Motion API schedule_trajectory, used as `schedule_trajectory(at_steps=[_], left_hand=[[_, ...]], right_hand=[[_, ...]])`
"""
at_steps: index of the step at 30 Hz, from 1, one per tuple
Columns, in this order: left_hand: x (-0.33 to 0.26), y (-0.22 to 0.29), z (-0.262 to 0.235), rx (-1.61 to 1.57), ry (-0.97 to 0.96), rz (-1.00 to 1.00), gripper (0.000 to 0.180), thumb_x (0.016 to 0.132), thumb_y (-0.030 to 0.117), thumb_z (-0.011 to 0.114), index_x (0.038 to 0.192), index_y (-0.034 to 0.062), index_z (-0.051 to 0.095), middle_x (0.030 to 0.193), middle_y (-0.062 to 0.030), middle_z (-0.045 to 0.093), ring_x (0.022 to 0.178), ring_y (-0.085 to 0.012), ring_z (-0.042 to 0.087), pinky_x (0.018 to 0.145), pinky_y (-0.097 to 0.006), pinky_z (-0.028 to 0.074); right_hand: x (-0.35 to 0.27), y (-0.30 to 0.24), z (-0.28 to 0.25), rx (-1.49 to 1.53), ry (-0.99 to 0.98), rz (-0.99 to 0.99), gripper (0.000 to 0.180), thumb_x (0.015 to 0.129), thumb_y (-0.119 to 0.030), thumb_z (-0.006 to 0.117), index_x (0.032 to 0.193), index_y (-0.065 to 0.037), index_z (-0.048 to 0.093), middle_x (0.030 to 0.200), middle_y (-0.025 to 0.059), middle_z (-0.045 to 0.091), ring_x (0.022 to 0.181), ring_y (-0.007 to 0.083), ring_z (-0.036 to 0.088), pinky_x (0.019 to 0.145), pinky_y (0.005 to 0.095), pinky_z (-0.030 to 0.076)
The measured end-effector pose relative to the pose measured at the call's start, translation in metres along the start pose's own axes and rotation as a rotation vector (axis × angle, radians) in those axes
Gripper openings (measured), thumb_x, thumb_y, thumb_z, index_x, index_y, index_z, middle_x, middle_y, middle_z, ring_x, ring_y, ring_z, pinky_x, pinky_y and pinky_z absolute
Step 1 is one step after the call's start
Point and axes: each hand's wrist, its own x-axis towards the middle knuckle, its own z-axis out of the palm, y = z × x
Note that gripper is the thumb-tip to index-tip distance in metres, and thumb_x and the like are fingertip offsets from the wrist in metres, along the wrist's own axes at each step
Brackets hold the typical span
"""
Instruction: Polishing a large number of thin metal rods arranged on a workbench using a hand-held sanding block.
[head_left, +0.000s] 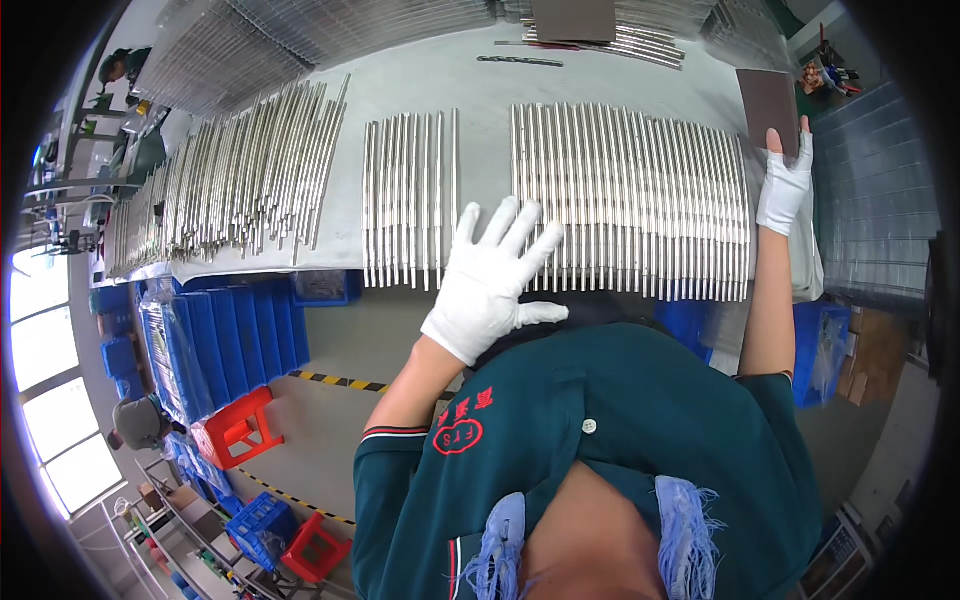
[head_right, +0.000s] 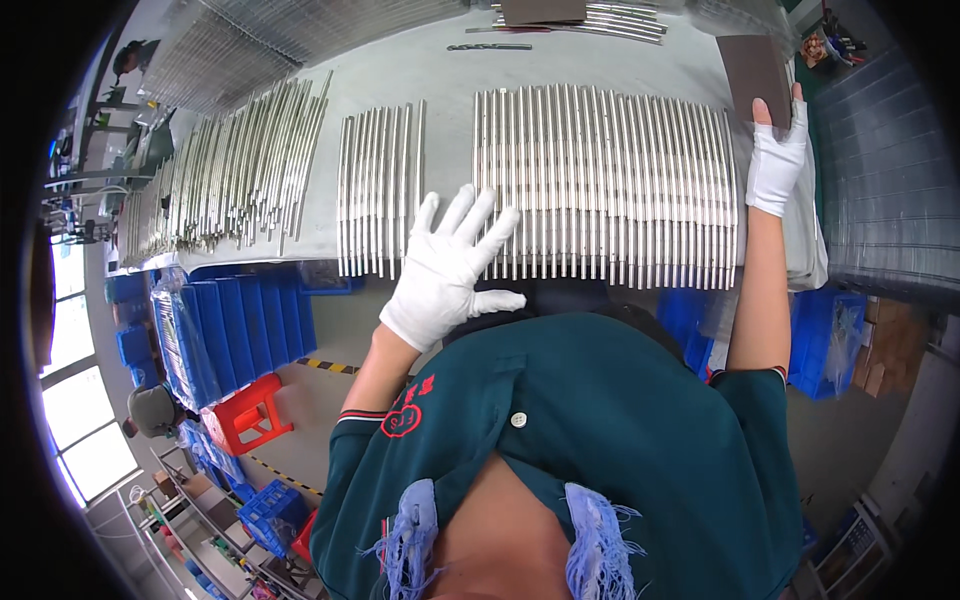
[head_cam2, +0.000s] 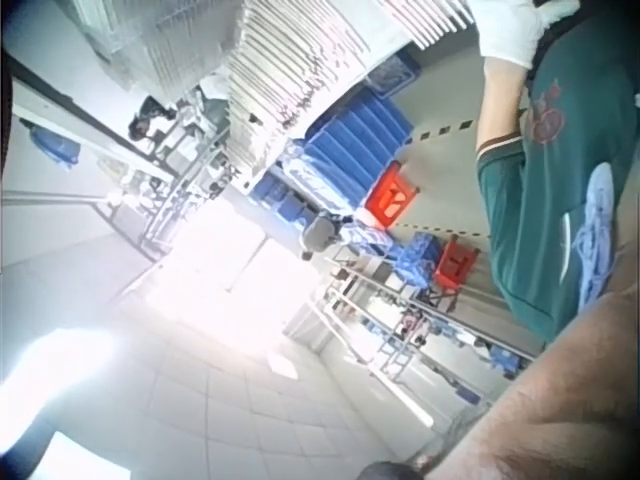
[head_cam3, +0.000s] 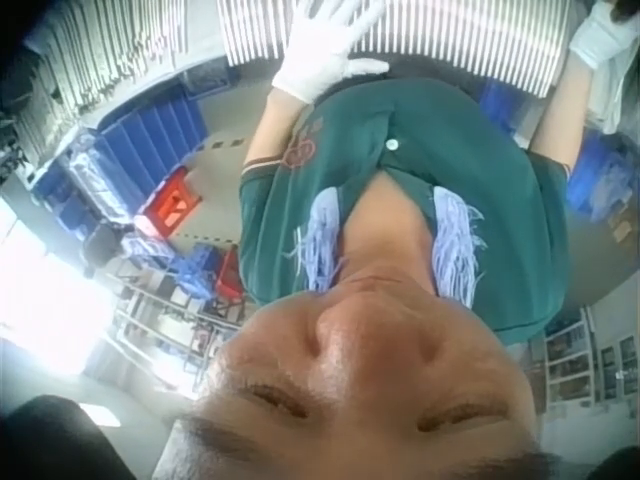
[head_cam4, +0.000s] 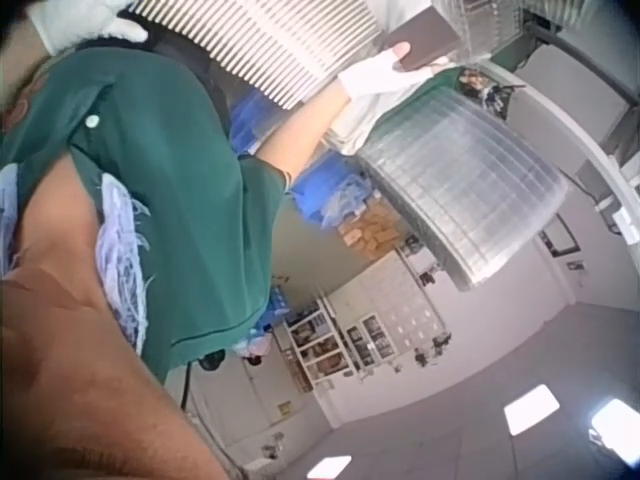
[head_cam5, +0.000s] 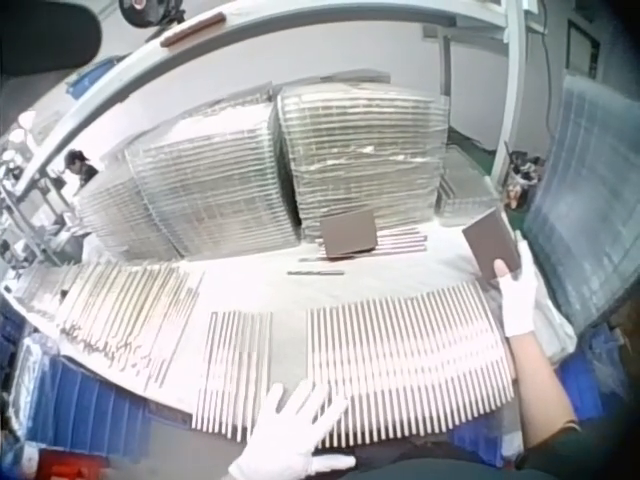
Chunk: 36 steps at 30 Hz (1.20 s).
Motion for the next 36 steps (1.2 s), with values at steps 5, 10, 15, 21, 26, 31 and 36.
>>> schedule_trajectory(at_steps=[5,10,15,21,26,31,36], left_hand=[[0.012,0.011,0.006,-0.063,-0.03,0.065,0.096,0.076,0.069,0.066,0.148,0.01,0.045,0.148,-0.0207,0.048,0.139,-0.0409,0.042,0.115,-0.062,0.025],[-0.002,0.002,0.002,-0.022,-0.033,0.019,0.096,0.074,0.066,0.07,0.148,0.0105,0.045,0.148,-0.0194,0.048,0.139,-0.0389,0.043,0.115,-0.062,0.024],[-0.021,-0.009,-0.004,0.032,-0.021,-0.073,0.097,0.073,0.065,0.07,0.149,0.0101,0.044,0.15,-0.0201,0.045,0.139,-0.0377,0.043,0.115,-0.062,0.025],[-0.021,-0.009,-0.002,0.021,0.003,-0.07,0.097,0.073,0.066,0.069,0.148,0.0091,0.045,0.15,-0.0208,0.045,0.139,-0.0389,0.043,0.115,-0.062,0.025],[-0.004,0.002,0.006,-0.02,-0.009,0.029,0.097,0.073,0.067,0.069,0.146,0.0083,0.047,0.148,-0.0195,0.047,0.139,-0.0402,0.042,0.115,-0.062,0.026],[0.009,0.013,0.011,-0.071,-0.009,0.091,0.095,0.072,0.067,0.07,0.145,0.0099,0.048,0.145,-0.0183,0.049,0.139,-0.0408,0.041,0.115,-0.063,0.026],[0.0,0.004,0.004,-0.035,-0.005,0.058,0.093,0.071,0.064,0.072,0.144,0.012,0.05,0.144,-0.0188,0.05,0.135,-0.0429,0.044,0.112,-0.064,0.028]], right_hand=[[-0.002,-0.004,0.0,-0.085,0.002,-0.077,0.065,0.095,-0.019,0.073,0.15,-0.001,0.043,0.14,0.0114,0.056,0.125,0.0191,0.054,0.109,0.03,0.039],[-0.001,-0.003,-0.001,-0.05,-0.005,-0.037,0.065,0.094,-0.018,0.073,0.149,-0.001,0.044,0.14,0.011,0.057,0.124,0.0185,0.055,0.109,0.0299,0.039],[0.0,0.0,-0.001,0.037,-0.005,0.021,0.064,0.094,-0.018,0.073,0.149,-0.001,0.045,0.139,0.011,0.057,0.123,0.0183,0.055,0.108,0.0303,0.041],[0.0,0.0,-0.002,-0.038,-0.008,-0.016,0.064,0.094,-0.018,0.073,0.149,-0.002,0.045,0.139,0.0114,0.057,0.123,0.0186,0.056,0.107,0.0304,0.041],[0.0,0.0,-0.001,0.001,-0.011,-0.015,0.064,0.094,-0.018,0.073,0.149,-0.002,0.044,0.14,0.0117,0.057,0.124,0.0187,0.055,0.107,0.0303,0.041],[-0.001,0.0,-0.001,0.002,-0.008,-0.01,0.064,0.095,-0.018,0.073,0.149,-0.002,0.044,0.14,0.0117,0.057,0.124,0.0187,0.055,0.108,0.0299,0.041],[0.0,0.0,-0.001,0.014,0.0,-0.005,0.064,0.094,-0.019,0.073,0.149,-0.002,0.044,0.14,0.0121,0.057,0.124,0.0192,0.056,0.108,0.0299,0.04]])
